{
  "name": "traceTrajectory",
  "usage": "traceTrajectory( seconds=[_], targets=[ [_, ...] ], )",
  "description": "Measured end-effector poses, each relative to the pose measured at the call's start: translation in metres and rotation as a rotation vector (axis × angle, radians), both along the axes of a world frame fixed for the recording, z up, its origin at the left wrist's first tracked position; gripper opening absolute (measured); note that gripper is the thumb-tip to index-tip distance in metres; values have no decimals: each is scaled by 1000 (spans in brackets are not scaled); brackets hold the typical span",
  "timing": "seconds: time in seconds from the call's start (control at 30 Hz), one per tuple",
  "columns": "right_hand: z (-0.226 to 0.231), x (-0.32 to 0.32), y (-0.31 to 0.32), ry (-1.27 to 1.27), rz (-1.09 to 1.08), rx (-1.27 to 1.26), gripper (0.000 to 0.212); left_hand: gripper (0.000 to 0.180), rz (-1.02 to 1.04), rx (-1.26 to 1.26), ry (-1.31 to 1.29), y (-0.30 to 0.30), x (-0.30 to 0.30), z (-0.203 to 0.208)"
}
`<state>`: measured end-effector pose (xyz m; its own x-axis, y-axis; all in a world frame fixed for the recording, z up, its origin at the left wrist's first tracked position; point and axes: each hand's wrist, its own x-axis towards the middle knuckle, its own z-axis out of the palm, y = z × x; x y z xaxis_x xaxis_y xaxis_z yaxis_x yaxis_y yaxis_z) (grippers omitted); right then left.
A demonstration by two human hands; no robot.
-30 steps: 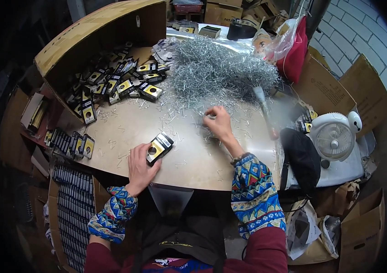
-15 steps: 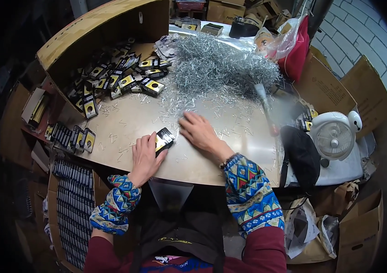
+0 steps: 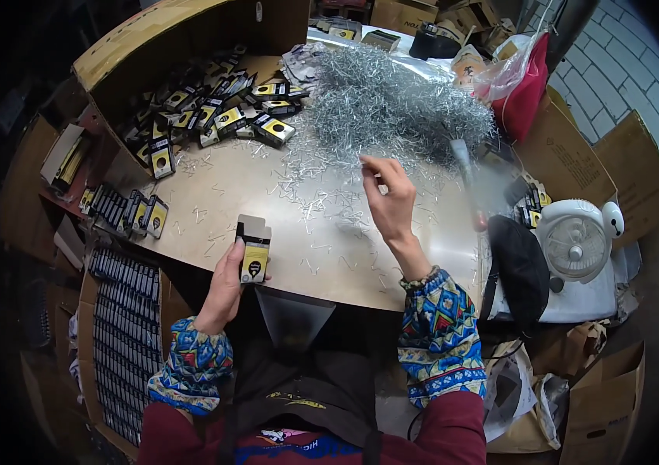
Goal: Raking metal shavings and then sorting small yellow boxes into a chute.
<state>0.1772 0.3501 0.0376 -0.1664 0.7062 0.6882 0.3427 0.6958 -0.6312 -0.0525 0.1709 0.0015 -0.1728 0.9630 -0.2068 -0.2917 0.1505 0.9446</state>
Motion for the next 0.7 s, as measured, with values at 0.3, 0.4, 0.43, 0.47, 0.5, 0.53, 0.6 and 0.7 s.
traceTrajectory(
  seconds=[0.3, 0.4, 0.43, 0.47, 0.5, 0.53, 0.6, 0.7],
  targets=[
    [-27, 1, 12, -230, -43, -40, 28, 54, -73, -156, -431, -34, -7, 11],
    [-56, -1, 3, -478, -99, -73, 34, 53, -63, -164, -430, -39, -7, 1],
    [-60, -5, -10, -545, -31, -80, 34, 53, -61, -164, -432, -41, -6, 1],
    [-61, -7, -17, -611, 37, -86, 34, 53, -61, -163, -423, -42, -5, 0],
    [-64, -5, -13, -640, 70, -38, 32, 53, -62, -162, -413, -42, -4, 0],
    [-66, 2, -8, -643, 68, -46, 32, 53, -65, -168, -417, -46, -2, -2],
    [-63, 13, 6, -380, 12, -356, 29, 50, -78, -159, -424, -47, -2, -2],
    [-28, 1, -6, -59, 61, -390, 30, 46, -64, -146, -421, -57, -5, -6]
  ],
)
